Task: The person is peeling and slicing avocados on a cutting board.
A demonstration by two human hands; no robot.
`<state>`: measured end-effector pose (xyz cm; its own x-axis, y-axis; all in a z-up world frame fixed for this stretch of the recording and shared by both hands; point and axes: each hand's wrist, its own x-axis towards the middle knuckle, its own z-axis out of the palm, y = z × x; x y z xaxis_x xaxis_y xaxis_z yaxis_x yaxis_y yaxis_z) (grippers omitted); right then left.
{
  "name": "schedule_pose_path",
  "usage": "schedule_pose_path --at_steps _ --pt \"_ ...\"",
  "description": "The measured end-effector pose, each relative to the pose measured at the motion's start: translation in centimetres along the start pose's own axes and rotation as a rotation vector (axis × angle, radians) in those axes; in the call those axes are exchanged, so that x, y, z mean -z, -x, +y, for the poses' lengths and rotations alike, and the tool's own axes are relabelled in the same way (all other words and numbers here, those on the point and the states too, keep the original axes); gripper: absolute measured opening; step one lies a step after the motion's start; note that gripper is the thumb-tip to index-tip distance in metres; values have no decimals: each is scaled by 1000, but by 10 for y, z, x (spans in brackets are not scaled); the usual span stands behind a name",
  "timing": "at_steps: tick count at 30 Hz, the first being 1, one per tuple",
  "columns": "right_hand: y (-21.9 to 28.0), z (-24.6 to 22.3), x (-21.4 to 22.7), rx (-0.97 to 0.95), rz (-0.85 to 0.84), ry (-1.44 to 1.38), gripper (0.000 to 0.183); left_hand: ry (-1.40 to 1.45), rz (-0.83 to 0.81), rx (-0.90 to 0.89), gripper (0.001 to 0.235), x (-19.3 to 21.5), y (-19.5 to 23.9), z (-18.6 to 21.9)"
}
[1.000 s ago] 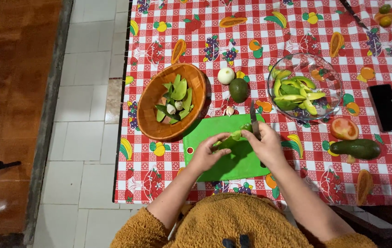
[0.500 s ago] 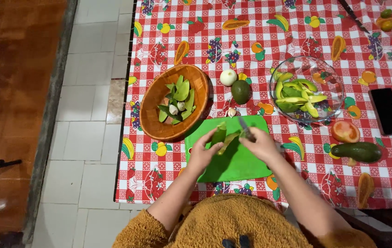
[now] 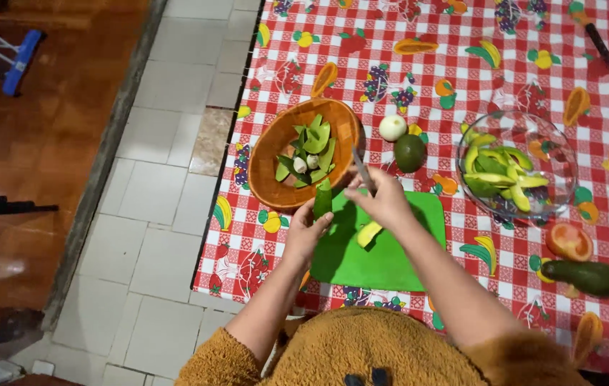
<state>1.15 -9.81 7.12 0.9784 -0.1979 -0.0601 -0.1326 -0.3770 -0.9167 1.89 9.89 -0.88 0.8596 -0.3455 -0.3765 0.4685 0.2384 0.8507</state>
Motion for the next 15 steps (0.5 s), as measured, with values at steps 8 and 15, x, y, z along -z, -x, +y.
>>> schedule_pose_path --at_steps 8,15 --pt "29 6 -16 26 192 -19 38 -154 -93 -238 41 -23 -7 -2" --pt "38 0 -5 94 393 -8 30 -384 -65 -264 39 -46 -3 22"
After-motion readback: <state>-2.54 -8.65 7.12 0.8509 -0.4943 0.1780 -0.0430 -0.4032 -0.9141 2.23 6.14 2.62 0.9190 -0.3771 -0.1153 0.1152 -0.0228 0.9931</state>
